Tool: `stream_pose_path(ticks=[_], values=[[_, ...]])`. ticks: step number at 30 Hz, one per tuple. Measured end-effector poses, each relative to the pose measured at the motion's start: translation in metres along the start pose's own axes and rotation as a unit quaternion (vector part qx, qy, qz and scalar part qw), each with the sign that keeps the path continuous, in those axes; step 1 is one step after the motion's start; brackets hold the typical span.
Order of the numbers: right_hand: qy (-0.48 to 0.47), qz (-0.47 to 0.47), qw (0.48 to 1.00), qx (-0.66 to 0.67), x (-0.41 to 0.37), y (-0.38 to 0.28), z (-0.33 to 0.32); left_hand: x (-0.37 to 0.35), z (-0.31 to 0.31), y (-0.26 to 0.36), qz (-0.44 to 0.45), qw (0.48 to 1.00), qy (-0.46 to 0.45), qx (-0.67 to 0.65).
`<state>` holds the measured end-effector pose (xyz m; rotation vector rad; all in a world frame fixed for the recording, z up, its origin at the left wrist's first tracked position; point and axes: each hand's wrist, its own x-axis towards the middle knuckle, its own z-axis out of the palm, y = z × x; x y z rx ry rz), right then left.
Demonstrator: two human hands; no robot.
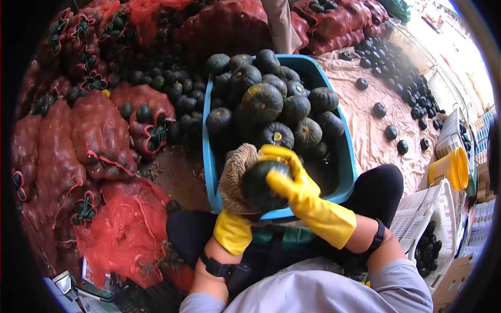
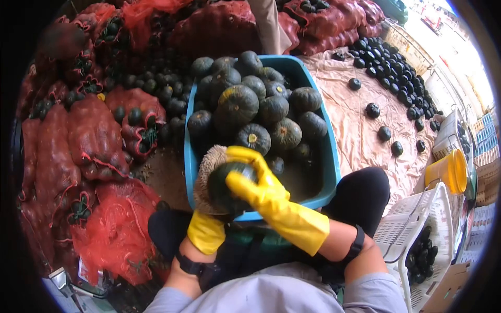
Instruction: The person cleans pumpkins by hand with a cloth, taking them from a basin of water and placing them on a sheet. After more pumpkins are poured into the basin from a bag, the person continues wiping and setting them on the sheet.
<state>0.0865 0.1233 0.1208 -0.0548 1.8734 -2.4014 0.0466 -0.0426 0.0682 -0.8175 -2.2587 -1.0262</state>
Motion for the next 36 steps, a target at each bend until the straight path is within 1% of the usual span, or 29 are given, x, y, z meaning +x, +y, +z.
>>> stream_pose_path(ticks=[1, 3, 4, 5, 6, 7, 9, 10, 11, 13, 14, 15, 16, 17, 18, 19, 21, 22, 23, 25, 27, 28, 29, 30, 31, 33, 34, 35, 36], values=[[0.076, 0.026, 0.986, 0.147, 0.008, 0.018, 0.005, -0.004, 0.013, 0.003, -0.056, 0.998, 0.009, -0.025], [0.092, -0.077, 0.984, 0.129, 0.020, 0.035, -0.001, 0.007, 0.011, 0.019, -0.132, 0.982, 0.019, -0.130], [0.054, -0.132, 0.982, -0.125, 0.021, 0.030, -0.018, 0.012, 0.006, 0.024, -0.150, 0.975, 0.020, -0.162], [0.010, -0.178, 0.912, -0.370, 0.021, 0.016, -0.029, 0.016, 0.002, 0.026, -0.151, 0.974, 0.014, -0.168], [-0.062, -0.174, 0.900, -0.395, 0.018, 0.002, -0.027, 0.020, -0.008, 0.023, -0.116, 0.983, -0.009, -0.142], [-0.102, -0.069, 0.903, -0.412, 0.013, -0.010, -0.020, 0.022, -0.020, 0.018, -0.086, 0.989, -0.042, -0.109], [-0.106, -0.044, 0.929, -0.352, 0.009, -0.022, -0.019, 0.010, -0.030, 0.004, -0.100, 0.986, -0.084, -0.104], [-0.100, 0.122, 0.967, -0.202, 0.008, -0.036, -0.015, 0.000, -0.027, 0.002, -0.134, 0.981, -0.079, -0.120], [-0.083, 0.170, 0.980, -0.060, 0.011, -0.014, -0.016, -0.014, -0.006, 0.003, -0.177, 0.964, 0.008, -0.198], [0.065, 0.141, 0.956, 0.250, 0.011, 0.039, -0.002, -0.012, 0.004, -0.001, -0.034, 0.992, -0.045, 0.111], [0.129, 0.113, 0.975, 0.140, 0.013, 0.069, -0.009, -0.007, 0.005, 0.005, -0.062, 0.997, -0.026, 0.027], [0.107, 0.066, 0.991, 0.053, 0.015, 0.052, -0.006, -0.001, 0.006, 0.010, -0.087, 0.994, -0.002, -0.060], [0.063, 0.008, 0.986, -0.154, 0.013, 0.032, -0.013, 0.004, 0.006, 0.016, -0.108, 0.983, 0.025, -0.145], [0.013, -0.052, 0.934, -0.353, 0.011, 0.010, -0.020, 0.001, 0.005, 0.007, -0.074, 0.997, 0.017, -0.026], [-0.059, -0.020, 0.951, -0.303, 0.012, -0.014, -0.016, 0.030, -0.025, 0.025, -0.154, 0.982, -0.108, -0.029], [-0.078, -0.040, 0.915, -0.394, 0.007, -0.018, -0.014, 0.025, -0.024, 0.015, -0.033, 0.997, -0.073, 0.024], [-0.110, 0.024, 0.955, -0.276, 0.005, -0.021, -0.018, 0.013, -0.026, -0.003, -0.103, 0.985, -0.090, -0.103], [-0.090, 0.081, 0.981, -0.154, 0.007, -0.013, -0.017, -0.006, -0.020, -0.002, -0.103, 0.991, -0.001, -0.084], [-0.067, 0.136, 0.988, -0.029, 0.012, 0.002, -0.016, -0.014, -0.007, -0.007, -0.131, 0.985, 0.015, -0.116], [0.064, 0.260, 0.940, 0.213, 0.015, 0.028, -0.007, -0.008, -0.001, 0.002, -0.193, 0.977, 0.001, -0.092], [0.091, 0.322, 0.883, 0.328, 0.016, 0.050, -0.020, 0.002, 0.000, 0.014, -0.248, 0.966, -0.024, -0.072], [0.090, 0.218, 0.959, 0.157, 0.020, 0.061, -0.024, 0.010, 0.000, 0.019, -0.238, 0.967, -0.005, -0.088], [0.086, 0.106, 0.990, -0.022, 0.020, 0.066, -0.025, 0.013, 0.001, 0.024, -0.230, 0.967, 0.012, -0.107], [-0.010, 0.019, 0.945, -0.327, 0.021, 0.032, -0.030, 0.015, -0.003, 0.019, -0.178, 0.981, 0.007, -0.075], [-0.041, -0.004, 0.944, -0.327, 0.016, 0.011, -0.023, 0.018, -0.007, 0.014, -0.126, 0.991, 0.005, -0.042], [-0.095, -0.067, 0.943, -0.311, 0.012, 0.006, -0.022, 0.029, -0.031, 0.008, -0.087, 0.989, -0.081, -0.091], [-0.087, 0.009, 0.976, -0.197, 0.011, 0.008, -0.021, 0.015, -0.028, -0.006, -0.031, 0.996, -0.047, -0.064], [-0.076, 0.084, 0.990, -0.081, 0.010, 0.012, -0.020, -0.006, -0.018, -0.003, -0.105, 0.980, 0.034, -0.166], [-0.064, 0.158, 0.985, 0.038, 0.009, 0.019, -0.018, -0.014, -0.006, -0.006, -0.074, 0.995, 0.037, -0.053]])
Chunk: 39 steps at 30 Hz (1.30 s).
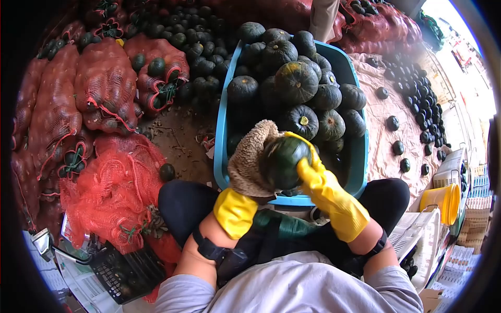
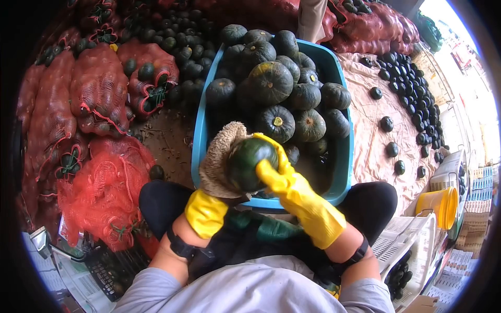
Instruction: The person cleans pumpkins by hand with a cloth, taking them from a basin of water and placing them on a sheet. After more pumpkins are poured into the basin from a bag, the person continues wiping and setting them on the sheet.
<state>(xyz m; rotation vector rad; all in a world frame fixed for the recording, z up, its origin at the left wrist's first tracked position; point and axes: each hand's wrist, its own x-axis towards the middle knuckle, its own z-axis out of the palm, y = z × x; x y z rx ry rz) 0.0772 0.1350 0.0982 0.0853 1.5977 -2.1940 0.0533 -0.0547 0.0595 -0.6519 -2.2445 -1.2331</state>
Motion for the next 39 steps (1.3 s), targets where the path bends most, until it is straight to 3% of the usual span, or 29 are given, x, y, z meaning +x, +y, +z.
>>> stream_pose_path(ticks=[1, 3, 4, 5, 6, 7, 9, 10, 11, 12, 13, 14, 15, 16, 17, 18, 21, 23, 24, 25, 26, 27, 28, 30, 32, 35, 37, 38, 39], values=[[0.027, 0.063, 0.969, 0.239, 0.003, 0.016, 0.006, -0.003, 0.008, -0.002, 0.039, 0.993, 0.010, 0.112], [0.144, 0.075, 0.946, 0.281, 0.012, 0.020, 0.015, 0.016, 0.005, 0.016, -0.047, 0.999, 0.015, -0.017], [0.072, -0.043, 0.995, -0.046, 0.032, 0.071, -0.042, 0.018, 0.010, 0.021, -0.111, 0.992, 0.009, -0.061], [0.054, -0.042, 0.992, -0.110, 0.023, 0.037, -0.034, 0.019, 0.012, 0.023, -0.175, 0.979, 0.004, -0.105], [0.036, -0.044, 0.983, -0.174, 0.015, 0.002, -0.024, 0.020, 0.012, 0.023, -0.111, 0.992, 0.031, -0.059], [0.058, -0.061, 0.933, -0.351, 0.000, -0.033, -0.013, 0.022, 0.008, 0.021, -0.053, 0.997, 0.028, -0.038], [-0.030, -0.159, 0.853, -0.496, -0.011, -0.051, -0.008, 0.023, -0.012, 0.014, 0.058, 0.998, 0.024, 0.004], [-0.063, -0.168, 0.868, -0.462, -0.016, -0.055, -0.003, 0.020, -0.017, 0.011, 0.007, 0.999, -0.026, -0.030], [-0.101, -0.105, 0.934, -0.326, -0.017, -0.052, -0.004, 0.017, -0.022, 0.007, -0.048, 0.994, -0.073, -0.058], [-0.073, -0.029, 0.983, -0.168, -0.016, -0.039, -0.004, 0.004, -0.007, 0.004, -0.054, 0.994, -0.033, -0.087], [-0.043, 0.047, 0.998, -0.005, -0.014, -0.017, -0.002, -0.007, 0.004, -0.001, -0.037, 0.997, -0.016, -0.067], [-0.023, 0.039, 0.978, 0.203, -0.005, 0.018, 0.003, -0.013, 0.012, -0.002, -0.020, 0.999, 0.001, -0.046], [-0.081, 0.070, 0.952, 0.286, 0.003, 0.034, -0.015, -0.008, 0.012, 0.002, -0.043, 0.998, -0.009, -0.049], [-0.010, -0.052, 0.997, 0.054, 0.021, 0.061, -0.034, -0.004, 0.012, 0.006, -0.067, 0.996, -0.020, -0.052], [0.029, -0.025, 0.997, -0.065, 0.015, 0.023, -0.025, 0.000, 0.013, 0.013, -0.093, 0.994, -0.034, -0.055], [0.060, 0.010, 0.982, -0.181, 0.010, -0.016, -0.017, 0.014, 0.017, 0.024, -0.150, 0.953, 0.004, -0.263], [-0.028, -0.166, 0.856, -0.488, -0.008, -0.047, -0.013, 0.024, -0.013, 0.023, -0.022, 0.996, -0.042, -0.076], [-0.044, -0.213, 0.860, -0.462, -0.016, -0.045, -0.003, 0.014, -0.013, 0.012, -0.062, 0.993, -0.043, -0.093], [-0.052, -0.111, 0.940, -0.318, -0.014, -0.045, -0.003, 0.013, -0.015, 0.011, -0.046, 0.996, -0.061, -0.040], [-0.055, -0.011, 0.986, -0.158, -0.012, -0.040, -0.002, 0.012, -0.011, 0.015, -0.025, 0.998, -0.058, -0.004], [-0.004, 0.007, 1.000, -0.022, -0.002, -0.011, -0.001, 0.012, -0.008, 0.020, -0.006, 0.998, -0.054, 0.032], [0.101, -0.004, 0.984, -0.144, -0.001, -0.014, 0.010, 0.013, 0.001, 0.031, -0.130, 0.988, -0.072, -0.045], [0.106, -0.122, 0.973, -0.165, 0.010, 0.008, 0.009, 0.014, 0.013, 0.034, -0.162, 0.976, -0.031, -0.143], [0.115, -0.201, 0.933, -0.274, 0.009, 0.022, 0.000, 0.013, 0.024, 0.031, -0.213, 0.938, 0.004, -0.276], [0.112, -0.082, 0.970, -0.197, -0.005, 0.023, -0.011, 0.012, 0.016, 0.025, -0.229, 0.926, -0.019, -0.299], [0.122, -0.016, 0.991, 0.056, -0.023, 0.004, -0.077, 0.012, -0.004, 0.014, -0.189, 0.969, -0.057, -0.147], [0.098, -0.075, 0.952, 0.282, -0.022, -0.010, -0.139, 0.022, -0.025, 0.002, -0.130, 0.984, -0.119, 0.030], [0.151, -0.191, 0.966, 0.083, -0.037, -0.047, -0.134, 0.028, -0.033, -0.005, -0.095, 0.976, -0.152, 0.123], [0.249, -0.280, 0.920, -0.117, -0.051, -0.085, -0.128, 0.032, -0.038, -0.009, -0.072, 0.962, -0.181, 0.189]])
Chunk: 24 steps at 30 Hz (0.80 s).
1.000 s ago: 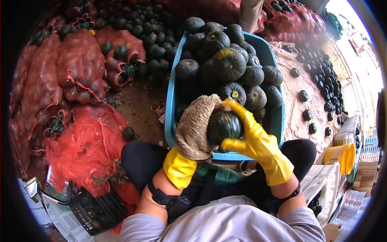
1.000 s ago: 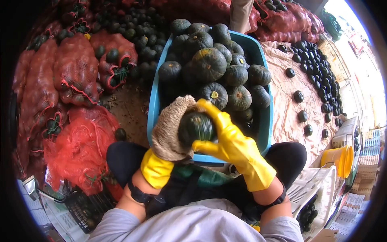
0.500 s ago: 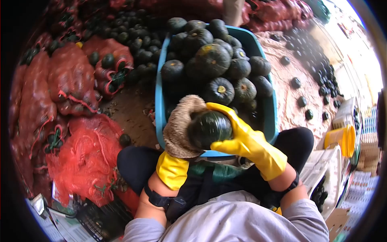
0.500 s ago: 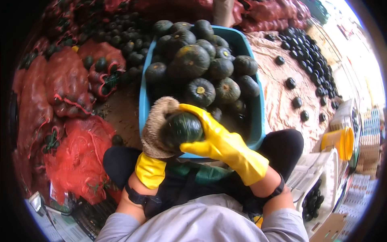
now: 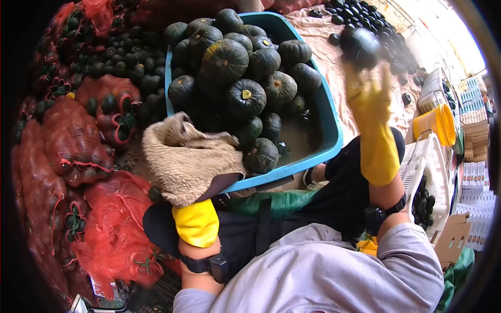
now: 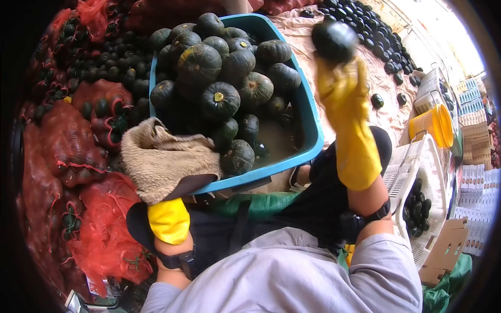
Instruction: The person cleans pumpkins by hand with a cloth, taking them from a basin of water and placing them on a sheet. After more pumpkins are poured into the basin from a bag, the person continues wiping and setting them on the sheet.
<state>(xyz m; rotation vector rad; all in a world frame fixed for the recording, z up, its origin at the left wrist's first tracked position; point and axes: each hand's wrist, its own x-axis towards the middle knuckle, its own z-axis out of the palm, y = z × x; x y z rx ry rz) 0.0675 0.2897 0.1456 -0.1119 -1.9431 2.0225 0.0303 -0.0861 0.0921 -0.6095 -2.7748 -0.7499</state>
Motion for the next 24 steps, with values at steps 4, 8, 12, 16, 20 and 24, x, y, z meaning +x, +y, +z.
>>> stream_pose_path(ticks=[4, 8, 12, 16, 20, 24], values=[[-0.224, -0.071, 0.963, -0.135, 0.008, 0.044, -0.010, 0.004, 0.002, -0.001, 0.032, 0.982, -0.042, 0.181], [-0.357, 0.192, 0.722, -0.561, -0.046, 0.053, 0.121, -0.003, 0.015, 0.015, 0.041, 0.964, -0.044, 0.260], [-0.252, 0.151, 0.846, -0.445, -0.076, 0.108, 0.127, -0.007, 0.018, 0.024, 0.069, 0.968, -0.039, 0.239], [-0.201, 0.318, 0.881, -0.286, -0.053, 0.086, 0.076, -0.017, 0.033, 0.013, 0.060, 0.983, -0.007, 0.172], [-0.324, 0.206, 0.814, -0.436, -0.041, 0.106, 0.025, -0.014, 0.041, 0.009, 0.027, 0.992, -0.010, 0.122], [-0.418, 0.297, 0.754, -0.410, -0.039, 0.117, 0.052, -0.004, 0.057, -0.003, -0.037, 0.997, -0.007, -0.069]])
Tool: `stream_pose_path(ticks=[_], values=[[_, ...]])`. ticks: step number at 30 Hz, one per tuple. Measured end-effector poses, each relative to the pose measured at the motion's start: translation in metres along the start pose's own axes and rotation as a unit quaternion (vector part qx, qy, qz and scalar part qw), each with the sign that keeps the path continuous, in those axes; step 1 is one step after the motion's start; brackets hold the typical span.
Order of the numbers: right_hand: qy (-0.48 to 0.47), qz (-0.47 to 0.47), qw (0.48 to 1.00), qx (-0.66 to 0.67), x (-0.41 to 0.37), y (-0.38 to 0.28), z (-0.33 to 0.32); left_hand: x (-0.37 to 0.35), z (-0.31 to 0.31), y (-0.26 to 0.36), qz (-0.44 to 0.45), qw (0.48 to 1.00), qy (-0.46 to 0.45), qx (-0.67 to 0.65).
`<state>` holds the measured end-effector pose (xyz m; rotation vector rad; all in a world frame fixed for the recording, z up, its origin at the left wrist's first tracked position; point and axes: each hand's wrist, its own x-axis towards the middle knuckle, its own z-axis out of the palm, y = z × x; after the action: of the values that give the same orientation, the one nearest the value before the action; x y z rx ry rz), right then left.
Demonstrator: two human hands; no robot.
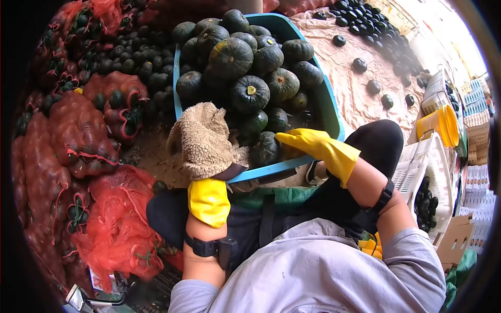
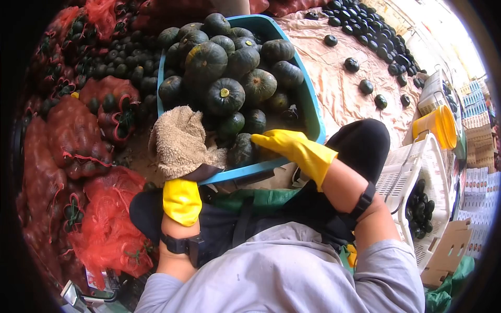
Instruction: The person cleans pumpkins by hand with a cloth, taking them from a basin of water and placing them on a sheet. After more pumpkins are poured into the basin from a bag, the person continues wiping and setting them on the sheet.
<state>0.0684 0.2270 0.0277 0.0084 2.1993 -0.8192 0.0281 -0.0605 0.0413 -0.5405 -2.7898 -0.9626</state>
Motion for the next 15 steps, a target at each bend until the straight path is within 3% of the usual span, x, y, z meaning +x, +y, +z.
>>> stream_pose_path(ticks=[2, 4, 5, 7, 10, 12, 13, 15], values=[[0.083, -0.112, 0.966, -0.219, -0.005, -0.019, 0.018, 0.010, 0.011, -0.010, -0.055, 0.982, 0.002, -0.181], [0.056, 0.038, 0.994, -0.090, -0.021, -0.075, 0.012, 0.017, 0.021, -0.019, -0.094, 0.949, 0.004, -0.301], [0.043, 0.114, 0.992, -0.024, -0.026, -0.091, 0.010, 0.018, 0.018, -0.015, -0.091, 0.957, 0.002, -0.275], [0.035, -0.035, 0.998, 0.024, -0.012, -0.049, 0.015, 0.011, 0.010, -0.004, -0.036, 0.993, -0.005, -0.111], [0.097, -0.144, 0.982, 0.073, 0.003, 0.005, 0.019, -0.010, -0.006, 0.013, 0.039, 0.993, -0.011, 0.110], [0.098, 0.000, 0.944, 0.315, -0.031, -0.024, 0.000, -0.014, -0.006, 0.017, 0.053, 0.983, -0.012, 0.176], [0.133, 0.035, 0.974, 0.180, -0.041, -0.029, -0.016, -0.014, -0.003, 0.016, 0.050, 0.981, -0.011, 0.189], [0.148, 0.036, 0.985, 0.087, -0.057, -0.022, -0.033, -0.009, 0.001, 0.015, 0.040, 0.977, -0.007, 0.207]])
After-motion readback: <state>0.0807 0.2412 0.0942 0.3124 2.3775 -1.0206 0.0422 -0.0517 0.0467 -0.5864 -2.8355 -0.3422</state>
